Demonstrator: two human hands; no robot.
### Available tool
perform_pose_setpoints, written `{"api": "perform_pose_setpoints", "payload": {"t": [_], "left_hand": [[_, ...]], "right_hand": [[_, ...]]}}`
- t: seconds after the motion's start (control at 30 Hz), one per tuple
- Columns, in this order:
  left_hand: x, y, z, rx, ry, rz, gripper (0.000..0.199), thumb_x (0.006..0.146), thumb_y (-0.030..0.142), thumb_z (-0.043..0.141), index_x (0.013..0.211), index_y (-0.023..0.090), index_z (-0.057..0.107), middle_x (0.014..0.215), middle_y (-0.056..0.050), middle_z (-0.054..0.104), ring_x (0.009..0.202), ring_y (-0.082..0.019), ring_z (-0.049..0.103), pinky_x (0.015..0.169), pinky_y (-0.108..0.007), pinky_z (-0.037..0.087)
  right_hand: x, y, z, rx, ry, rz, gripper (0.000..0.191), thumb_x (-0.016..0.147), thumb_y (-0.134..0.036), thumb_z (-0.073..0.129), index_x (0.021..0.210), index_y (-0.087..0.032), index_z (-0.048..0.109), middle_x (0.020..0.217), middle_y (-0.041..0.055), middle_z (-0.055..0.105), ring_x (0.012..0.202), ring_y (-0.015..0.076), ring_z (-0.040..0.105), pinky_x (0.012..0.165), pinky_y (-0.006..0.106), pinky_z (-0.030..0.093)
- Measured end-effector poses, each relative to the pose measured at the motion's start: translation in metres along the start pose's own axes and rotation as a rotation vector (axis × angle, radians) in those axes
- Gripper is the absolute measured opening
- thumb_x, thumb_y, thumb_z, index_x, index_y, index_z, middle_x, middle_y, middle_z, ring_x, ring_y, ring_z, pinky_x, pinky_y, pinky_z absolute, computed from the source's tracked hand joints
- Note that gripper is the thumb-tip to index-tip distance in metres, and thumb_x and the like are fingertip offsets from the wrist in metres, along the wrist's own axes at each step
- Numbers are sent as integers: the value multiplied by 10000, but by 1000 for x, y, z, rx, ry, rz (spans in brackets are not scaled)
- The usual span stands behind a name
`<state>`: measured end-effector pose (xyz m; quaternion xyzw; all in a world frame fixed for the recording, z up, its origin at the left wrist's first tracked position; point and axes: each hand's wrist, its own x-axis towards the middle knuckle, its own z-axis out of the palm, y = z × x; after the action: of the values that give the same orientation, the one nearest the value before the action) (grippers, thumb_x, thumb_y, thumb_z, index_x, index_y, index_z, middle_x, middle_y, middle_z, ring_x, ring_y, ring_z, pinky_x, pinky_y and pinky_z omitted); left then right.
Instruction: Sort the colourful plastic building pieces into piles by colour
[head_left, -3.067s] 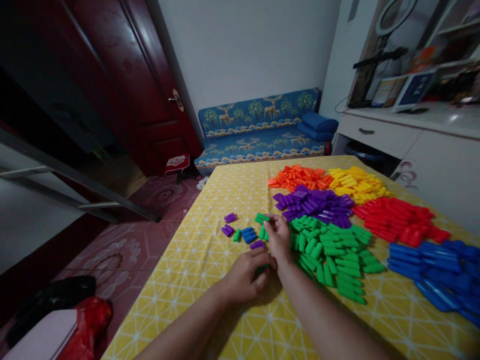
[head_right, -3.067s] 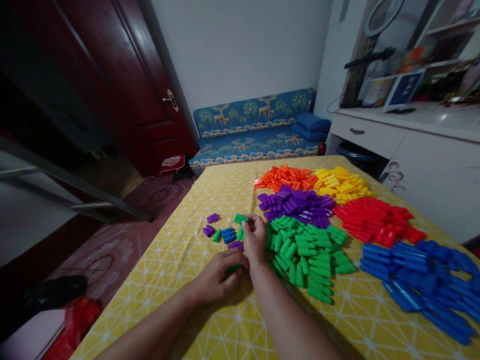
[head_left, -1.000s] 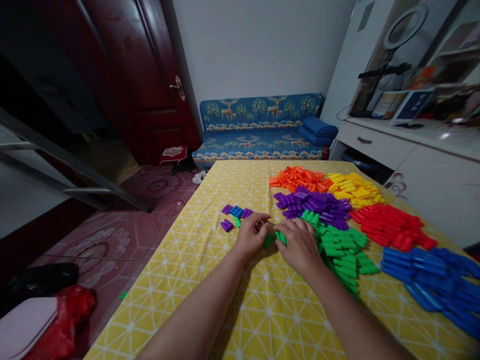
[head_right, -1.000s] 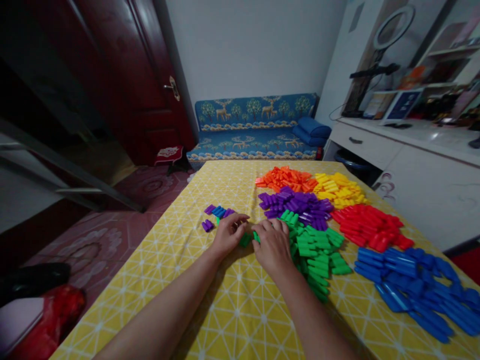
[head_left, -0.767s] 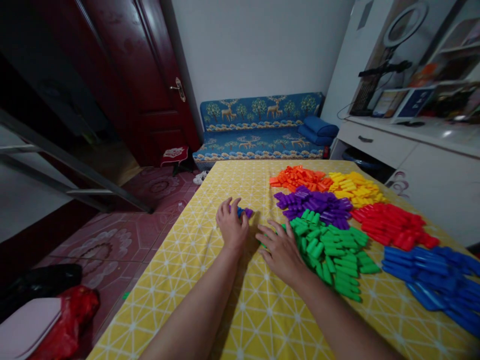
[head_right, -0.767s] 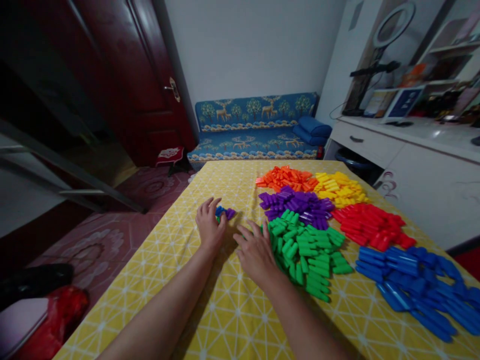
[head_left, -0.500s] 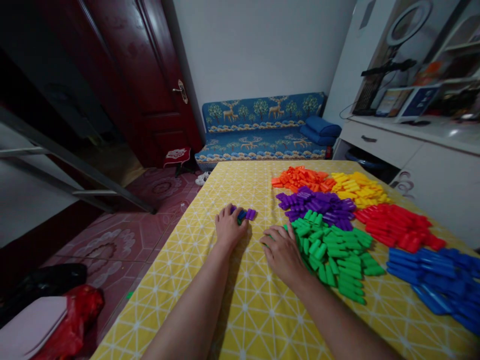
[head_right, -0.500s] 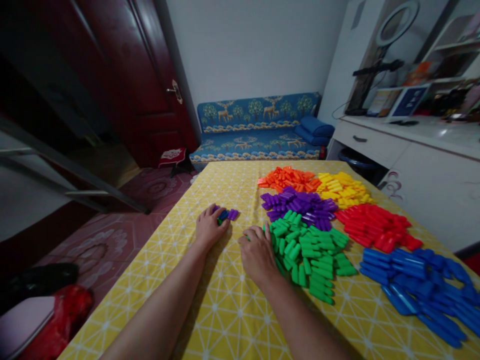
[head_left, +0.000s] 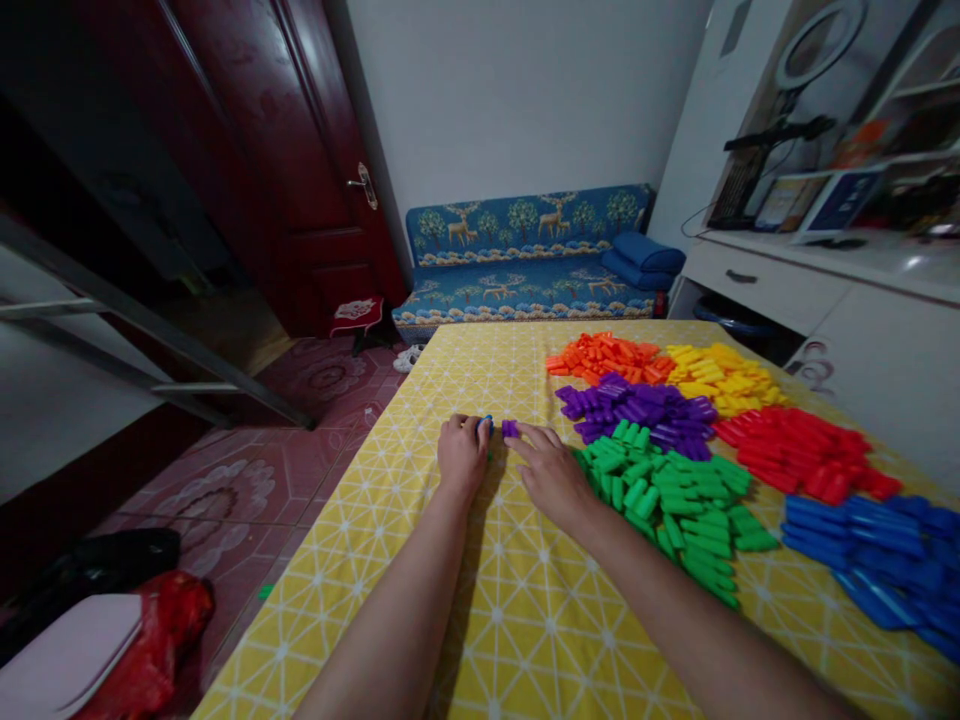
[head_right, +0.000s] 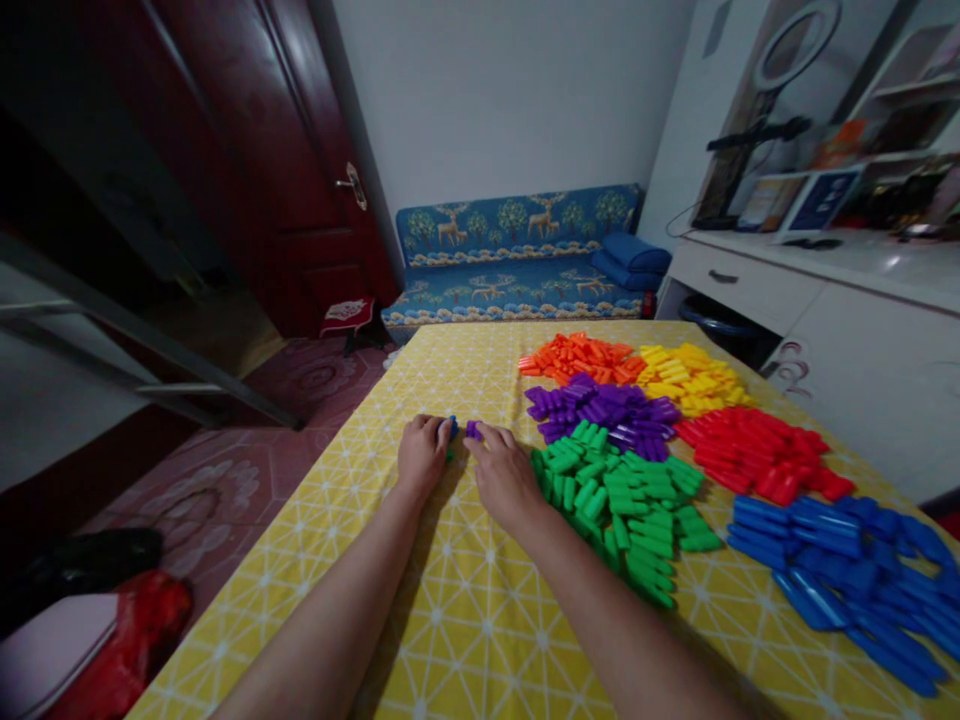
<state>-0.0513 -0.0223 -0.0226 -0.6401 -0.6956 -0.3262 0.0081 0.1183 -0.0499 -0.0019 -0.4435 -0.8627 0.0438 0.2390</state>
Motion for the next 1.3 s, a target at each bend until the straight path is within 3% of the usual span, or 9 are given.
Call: {"api": "perform_pose_setpoints", "payload": {"t": [0.13,0.23,0.43,0.63,0.73,0.83,0.97,1.13,1.3], "left_hand": [[1,-4,0,-54,11,-33,361,970,364,425,958,173,731,957,-106,638,919,-209,581,853,-315,442],[-1,-3,0,-66,11,-82,328,959,380,459,949,194,730,980,-91,625,903,-191,584,790,-289,442],[-3,0,-2,-49,-3,-141,296,958,362,459,951,217,717,989,-91,633,916,-204,584,716,-285,419],[-5,4,-5,-53,-15,-124,345,945,440,449,985,223,714,1010,-101,642,1001,-240,570,813,-332,429],[-7,7,-8,-1,-48,-78,414,832,568,577,1037,232,707,1055,-99,629,1030,-261,555,842,-343,435],[-8,9,-9,42,-83,-47,447,737,555,684,1071,258,688,1086,-91,624,1032,-271,562,823,-343,446],[-8,9,-10,34,-95,-96,379,787,451,654,1113,260,631,1042,-78,662,929,-249,629,739,-331,463],[-8,8,-5,-219,-98,-29,441,799,421,668,1193,246,573,953,-59,723,815,-223,677,710,-318,496],[-12,9,1,-724,-236,147,552,758,423,728,1235,185,586,1018,-74,732,863,-204,691,785,-301,537]], "right_hand": [[31,2,5,-120,-141,48,492,882,-104,471,1362,-198,527,1443,129,461,1257,267,443,997,392,416],[41,-4,8,-176,-224,119,367,902,-141,466,1233,-216,604,1250,122,585,1105,266,542,856,367,467],[38,-3,-2,-164,-180,163,218,877,-181,515,1065,-211,621,1044,90,614,962,215,598,790,304,440],[47,70,-48,-252,26,371,227,823,-234,597,1042,-179,613,1037,93,640,956,221,608,773,291,435],[45,110,-67,-319,53,466,248,813,-257,629,1045,-169,623,1028,101,645,966,242,615,781,313,452],[38,123,-72,-356,107,468,308,810,-272,648,1091,-149,628,1060,130,627,995,266,610,802,342,470],[25,90,-58,-157,242,322,282,822,-267,624,1086,-168,634,1091,111,608,943,236,626,802,344,506],[3,25,-23,248,225,157,342,822,-174,562,1160,-220,595,1168,73,592,787,160,638,802,343,545],[-11,-2,-1,321,208,103,625,795,-90,519,1392,-260,447,1371,87,487,1177,230,561,972,404,502]]}}
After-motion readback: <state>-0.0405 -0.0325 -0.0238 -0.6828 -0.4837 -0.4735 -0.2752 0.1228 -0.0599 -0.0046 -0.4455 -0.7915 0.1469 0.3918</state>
